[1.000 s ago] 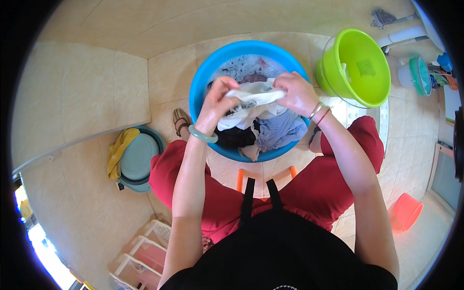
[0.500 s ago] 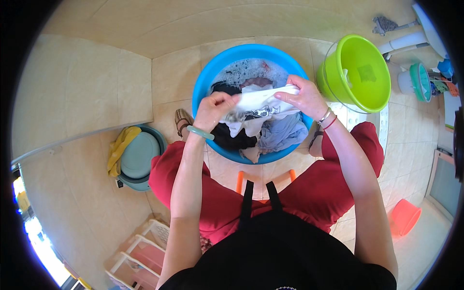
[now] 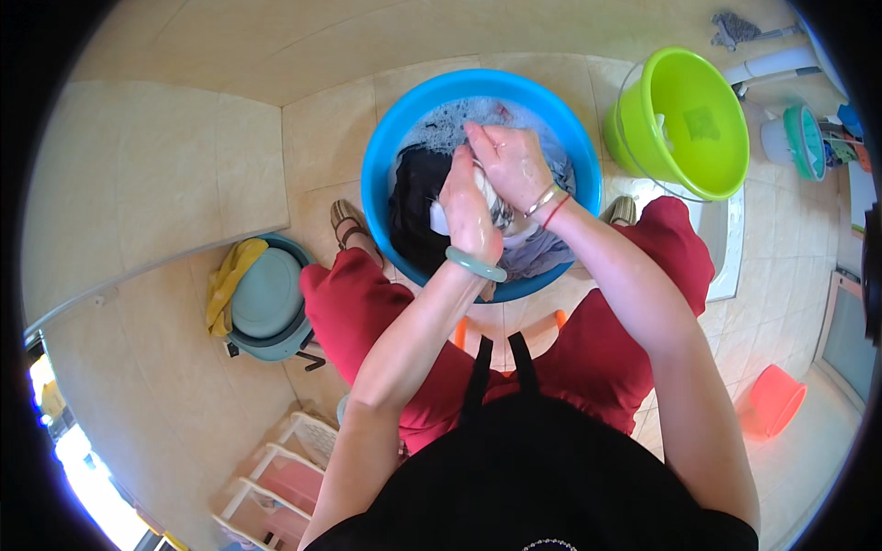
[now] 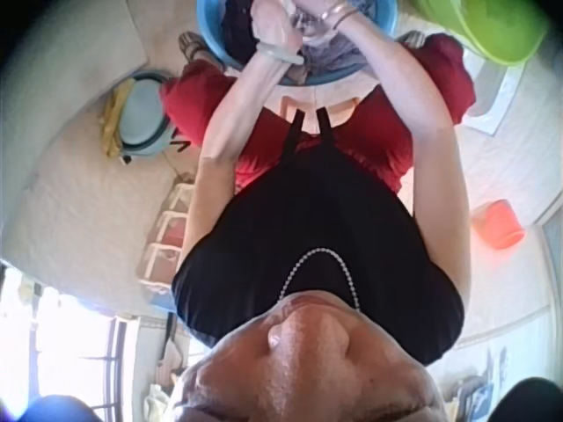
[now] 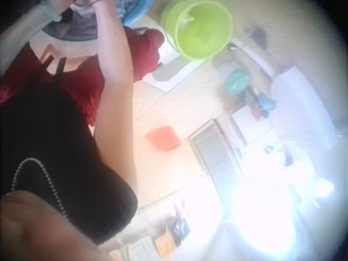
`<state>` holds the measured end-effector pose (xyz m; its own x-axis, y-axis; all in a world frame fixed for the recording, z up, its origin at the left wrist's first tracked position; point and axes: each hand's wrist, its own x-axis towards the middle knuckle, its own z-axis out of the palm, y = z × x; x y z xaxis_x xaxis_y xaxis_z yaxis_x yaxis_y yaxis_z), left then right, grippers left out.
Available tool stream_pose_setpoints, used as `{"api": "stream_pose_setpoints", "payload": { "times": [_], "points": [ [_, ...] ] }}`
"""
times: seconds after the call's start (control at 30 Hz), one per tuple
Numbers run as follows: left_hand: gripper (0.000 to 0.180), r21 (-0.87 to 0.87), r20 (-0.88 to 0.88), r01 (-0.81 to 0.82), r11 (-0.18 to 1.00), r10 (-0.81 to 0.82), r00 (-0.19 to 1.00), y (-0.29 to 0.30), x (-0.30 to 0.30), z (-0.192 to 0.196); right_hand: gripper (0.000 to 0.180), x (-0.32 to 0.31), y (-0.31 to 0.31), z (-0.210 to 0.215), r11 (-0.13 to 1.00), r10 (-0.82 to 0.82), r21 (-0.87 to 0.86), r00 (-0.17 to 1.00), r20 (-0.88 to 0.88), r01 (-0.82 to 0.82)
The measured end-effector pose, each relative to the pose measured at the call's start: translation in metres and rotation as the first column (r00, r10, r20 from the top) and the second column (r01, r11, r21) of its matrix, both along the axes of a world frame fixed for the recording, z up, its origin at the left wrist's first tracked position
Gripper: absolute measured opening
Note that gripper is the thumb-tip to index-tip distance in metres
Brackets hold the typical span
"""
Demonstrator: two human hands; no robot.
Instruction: The person sits on a small stool and hand-washes a white cloth in a blue basin filled with soapy water. They repeatedly scrub, wring, and rinse the cloth by hand, occasionally lifting it to inspect it before submerging it again.
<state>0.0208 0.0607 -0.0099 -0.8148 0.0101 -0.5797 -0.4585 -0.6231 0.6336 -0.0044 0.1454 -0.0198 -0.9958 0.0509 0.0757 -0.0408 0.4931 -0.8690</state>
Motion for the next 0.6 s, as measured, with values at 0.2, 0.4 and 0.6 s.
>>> {"api": "stream_pose_setpoints", "payload": {
  "times": [0.2,0.4,0.6],
  "points": [
    [0.028,0.325,-0.089,0.236,0.916,-0.218,0.972,-0.030,-0.009,-0.048,0.029,0.023,-0.030,-0.003,0.978,0.098,0.206,0.941,-0.325,-0.030],
    [0.028,0.306,-0.068,0.073,0.949,-0.055,0.996,-0.031,0.000,-0.054,0.024,0.037,-0.033,0.004,0.982,0.158,0.160,0.907,-0.391,-0.102],
    [0.022,0.076,0.171,0.085,0.994,-0.097,0.981,-0.010,0.007,-0.027,0.023,0.010,-0.001,-0.051,0.942,0.028,0.334,0.986,-0.162,0.028]
  ]
}}
